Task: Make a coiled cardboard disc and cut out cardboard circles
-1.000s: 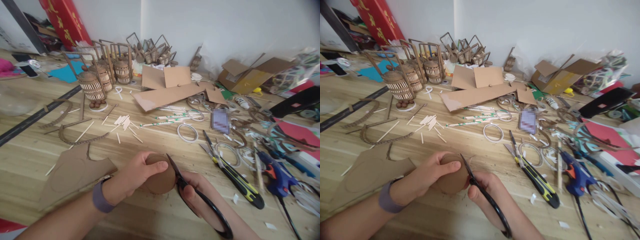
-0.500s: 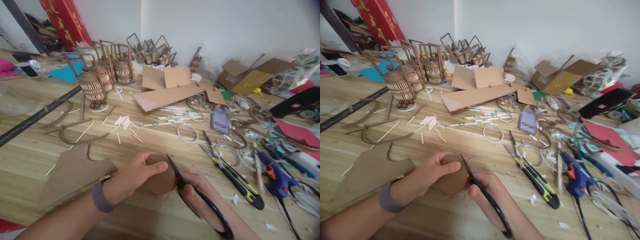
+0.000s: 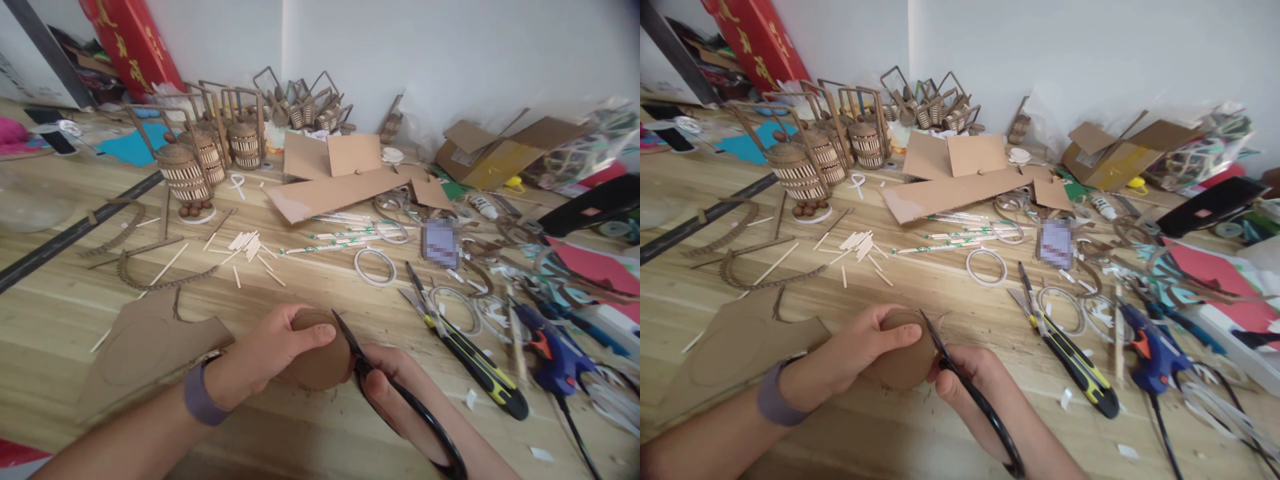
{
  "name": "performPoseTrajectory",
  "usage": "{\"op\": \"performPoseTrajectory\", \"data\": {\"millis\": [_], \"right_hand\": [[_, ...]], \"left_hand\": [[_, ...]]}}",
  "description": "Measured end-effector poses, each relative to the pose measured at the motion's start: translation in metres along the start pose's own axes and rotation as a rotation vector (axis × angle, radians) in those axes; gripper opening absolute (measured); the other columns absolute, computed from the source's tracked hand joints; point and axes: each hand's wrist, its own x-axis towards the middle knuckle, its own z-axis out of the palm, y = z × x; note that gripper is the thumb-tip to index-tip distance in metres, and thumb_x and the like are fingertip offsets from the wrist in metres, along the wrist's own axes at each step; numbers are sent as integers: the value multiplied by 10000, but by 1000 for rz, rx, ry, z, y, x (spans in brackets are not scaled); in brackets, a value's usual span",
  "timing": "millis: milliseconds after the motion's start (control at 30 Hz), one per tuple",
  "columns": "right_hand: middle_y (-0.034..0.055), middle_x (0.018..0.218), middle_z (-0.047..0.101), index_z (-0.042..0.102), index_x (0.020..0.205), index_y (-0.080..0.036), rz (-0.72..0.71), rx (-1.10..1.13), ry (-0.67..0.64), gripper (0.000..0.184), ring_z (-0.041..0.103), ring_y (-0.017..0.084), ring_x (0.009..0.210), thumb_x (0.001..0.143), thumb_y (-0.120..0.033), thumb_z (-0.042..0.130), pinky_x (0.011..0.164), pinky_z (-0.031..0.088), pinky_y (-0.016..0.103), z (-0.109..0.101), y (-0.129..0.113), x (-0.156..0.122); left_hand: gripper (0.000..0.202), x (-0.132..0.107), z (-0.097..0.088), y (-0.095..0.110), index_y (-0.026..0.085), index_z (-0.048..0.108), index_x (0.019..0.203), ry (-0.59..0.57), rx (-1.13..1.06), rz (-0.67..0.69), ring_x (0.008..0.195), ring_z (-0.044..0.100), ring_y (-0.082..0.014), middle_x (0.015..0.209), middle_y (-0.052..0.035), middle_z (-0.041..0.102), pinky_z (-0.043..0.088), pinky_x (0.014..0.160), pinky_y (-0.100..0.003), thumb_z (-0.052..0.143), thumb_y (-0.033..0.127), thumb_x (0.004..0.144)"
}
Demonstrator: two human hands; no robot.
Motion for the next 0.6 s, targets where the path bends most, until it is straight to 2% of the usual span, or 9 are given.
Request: {"op": "performPoseTrajectory", "data": {"millis": [433,600], "right_hand": [[-52,621,291,417,663,-215,-9,-32,-5,691,233,112,552,822,-881,330,478,216,253,-1,-2,0],[-48,623,305,421,665,-214,-17,-39,-2,687,246,114,553,827,-876,334,479,220,254,-1,-5,2]], "left_hand": [[334,-1,0,1,167,753,889,-14,16,15,807,650,-211,862,-29,762,471,762,-313,799,442,706],[382,0,-1,2,162,752,944,-22,22,19,845,660,-230,890,-48,768,473,790,-326,800,456,706]]}}
